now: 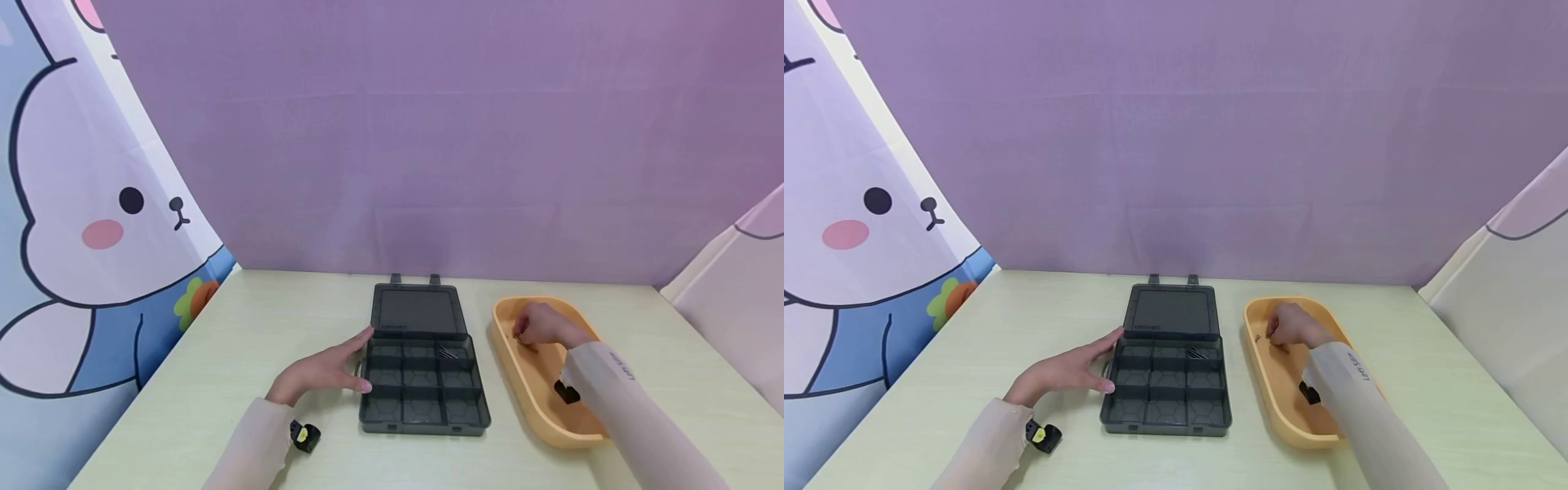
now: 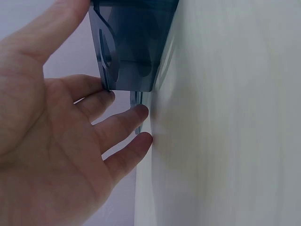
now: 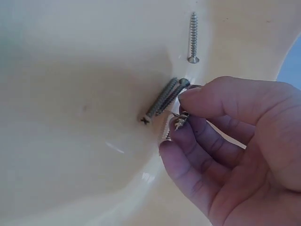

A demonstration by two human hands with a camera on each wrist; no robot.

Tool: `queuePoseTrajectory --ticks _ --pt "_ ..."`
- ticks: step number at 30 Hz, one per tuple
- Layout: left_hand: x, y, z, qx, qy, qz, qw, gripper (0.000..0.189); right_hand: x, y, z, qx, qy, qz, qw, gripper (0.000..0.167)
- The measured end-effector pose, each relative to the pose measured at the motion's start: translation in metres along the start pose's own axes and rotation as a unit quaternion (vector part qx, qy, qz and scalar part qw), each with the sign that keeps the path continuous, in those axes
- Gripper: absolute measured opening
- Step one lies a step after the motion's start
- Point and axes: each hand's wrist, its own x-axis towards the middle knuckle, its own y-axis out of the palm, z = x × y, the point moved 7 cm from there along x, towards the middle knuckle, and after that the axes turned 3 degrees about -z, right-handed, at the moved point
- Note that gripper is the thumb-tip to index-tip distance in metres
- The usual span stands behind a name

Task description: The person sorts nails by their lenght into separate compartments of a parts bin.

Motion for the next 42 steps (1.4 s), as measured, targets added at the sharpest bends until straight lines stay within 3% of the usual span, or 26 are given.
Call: queuePoseTrajectory --ticks 14,24,42 --pt "0.000 0.000 0.000 0.003 -0.003 -0.002 1.0000 0.107 -0.006 -0.012 0.009 0.007 -0.028 0.004 0.9996 0.001" --pt "-0.001 0.000 0.000 0.003 -0.002 -0.001 1.0000 0.106 -0.009 -0.019 0.011 0.023 -0.014 0.027 0.9993 0.013" --pt "-0.001 0.000 0.000 0.005 -0.007 -0.003 1.0000 0.102 -0.019 -0.026 0.041 0.045 -0.052 0.045 0.9966 0.009"
